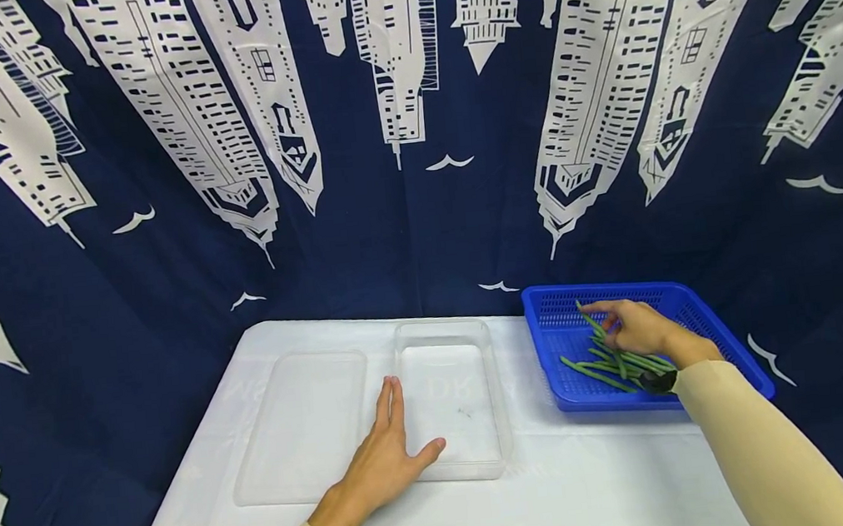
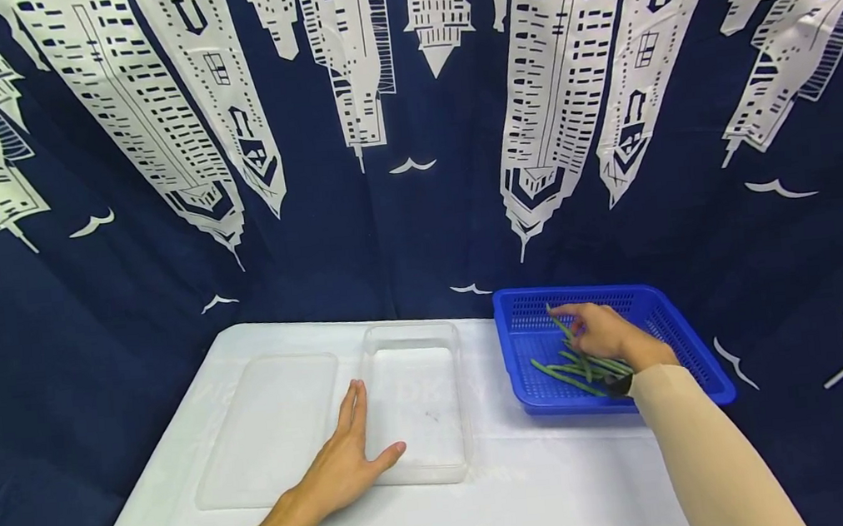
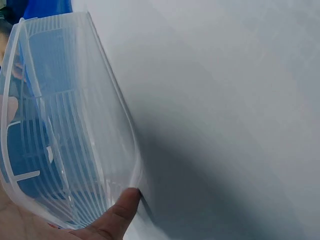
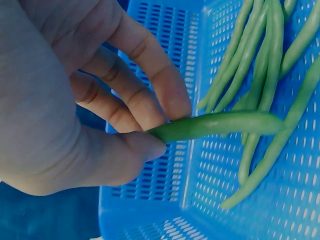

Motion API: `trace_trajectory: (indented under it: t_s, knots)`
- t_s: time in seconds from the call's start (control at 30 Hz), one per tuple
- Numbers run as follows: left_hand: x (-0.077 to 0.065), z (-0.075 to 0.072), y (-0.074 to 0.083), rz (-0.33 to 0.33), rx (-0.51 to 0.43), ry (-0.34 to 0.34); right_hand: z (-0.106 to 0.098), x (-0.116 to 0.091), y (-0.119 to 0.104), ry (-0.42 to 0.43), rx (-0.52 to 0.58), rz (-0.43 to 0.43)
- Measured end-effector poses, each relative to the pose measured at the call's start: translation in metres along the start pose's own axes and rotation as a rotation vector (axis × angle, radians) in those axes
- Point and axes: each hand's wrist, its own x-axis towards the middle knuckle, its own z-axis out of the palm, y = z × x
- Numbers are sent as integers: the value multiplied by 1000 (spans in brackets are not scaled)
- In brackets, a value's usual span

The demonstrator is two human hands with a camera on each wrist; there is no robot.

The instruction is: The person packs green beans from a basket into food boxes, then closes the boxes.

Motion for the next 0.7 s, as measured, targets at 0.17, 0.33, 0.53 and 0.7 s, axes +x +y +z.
trace_trajectory:
  t_s: [0.17, 0.33, 0.53, 0.7]
  knots:
    - [0, 3, -3, 7, -33, 18, 3, -1, -14, 62, -8, -31]
    - [1, 5, -4, 19, -47, 52, 4, -2, -33, 81, 32, -51]
    - [-1, 5, -4, 25, -44, 71, 7, 1, -58, 74, 49, -84]
    - [-2, 5, -3, 31, -40, 74, 10, 6, -76, 104, 25, -158]
